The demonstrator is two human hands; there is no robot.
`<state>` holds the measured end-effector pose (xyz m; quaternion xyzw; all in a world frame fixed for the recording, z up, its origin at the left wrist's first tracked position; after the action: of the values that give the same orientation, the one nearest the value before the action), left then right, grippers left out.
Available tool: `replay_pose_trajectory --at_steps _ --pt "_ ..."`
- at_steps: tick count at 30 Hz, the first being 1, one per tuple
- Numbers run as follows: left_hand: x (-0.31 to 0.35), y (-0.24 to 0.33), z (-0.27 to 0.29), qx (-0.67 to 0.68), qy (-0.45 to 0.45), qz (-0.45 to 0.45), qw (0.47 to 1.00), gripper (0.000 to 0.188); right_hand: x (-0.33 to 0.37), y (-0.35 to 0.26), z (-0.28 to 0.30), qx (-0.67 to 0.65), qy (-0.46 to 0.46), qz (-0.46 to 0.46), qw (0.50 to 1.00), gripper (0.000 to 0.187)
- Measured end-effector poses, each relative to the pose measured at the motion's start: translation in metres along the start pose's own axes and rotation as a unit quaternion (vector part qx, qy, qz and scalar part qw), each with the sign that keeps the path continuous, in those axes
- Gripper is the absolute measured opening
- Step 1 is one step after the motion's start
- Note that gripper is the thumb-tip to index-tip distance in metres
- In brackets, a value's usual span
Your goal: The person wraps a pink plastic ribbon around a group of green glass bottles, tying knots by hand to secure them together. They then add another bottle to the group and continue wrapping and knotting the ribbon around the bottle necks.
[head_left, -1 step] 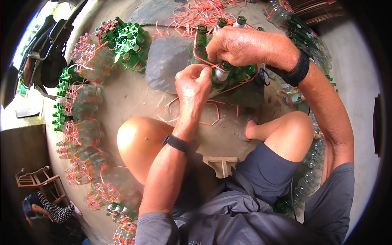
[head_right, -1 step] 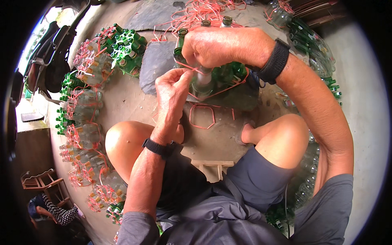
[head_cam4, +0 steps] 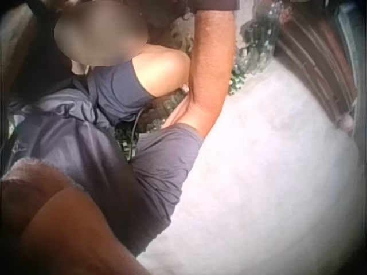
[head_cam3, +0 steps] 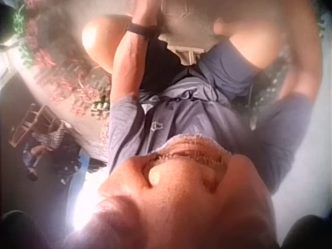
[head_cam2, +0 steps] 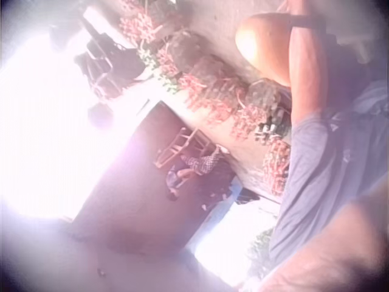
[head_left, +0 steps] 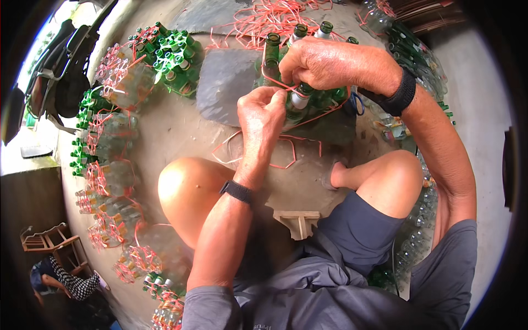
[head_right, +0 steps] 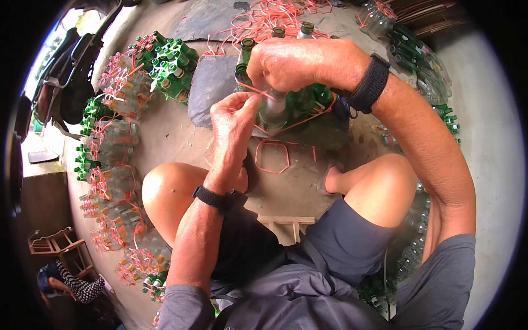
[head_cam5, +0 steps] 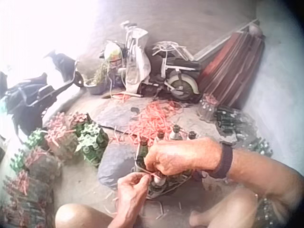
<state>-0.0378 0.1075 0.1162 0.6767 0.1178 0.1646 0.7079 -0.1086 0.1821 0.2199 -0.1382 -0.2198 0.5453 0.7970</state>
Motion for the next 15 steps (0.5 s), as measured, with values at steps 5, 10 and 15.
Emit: replay_pose_trajectory --at_steps 5,10,15 --pt "-0.005 -0.012 0.001 -0.006 0.027 0.007 1.0 0.029 -0.001 0.03 -0.021 -0.136 -0.071 -0.137 0.979 0.031" --pt "-0.004 -0.019 -0.001 -0.008 0.04 0.023 0.999 0.04 0.005 0.03 -0.024 -0.192 -0.097 -0.176 0.961 0.039" --pt "-0.005 -0.024 0.003 -0.02 0.048 0.038 0.998 0.035 0.004 0.03 -0.023 -0.152 -0.116 -0.207 0.959 0.038"
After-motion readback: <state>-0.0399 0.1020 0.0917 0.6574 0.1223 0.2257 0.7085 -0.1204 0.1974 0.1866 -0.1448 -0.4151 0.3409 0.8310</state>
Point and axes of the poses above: each hand's wrist, its own x-axis away from the middle knuckle, its own z-axis out of the back of the hand, y = z × x, the point moved 10 cm from there along -x, towards the middle knuckle, and after that the axes turned 5 degrees about -z, right-handed, at the moved point
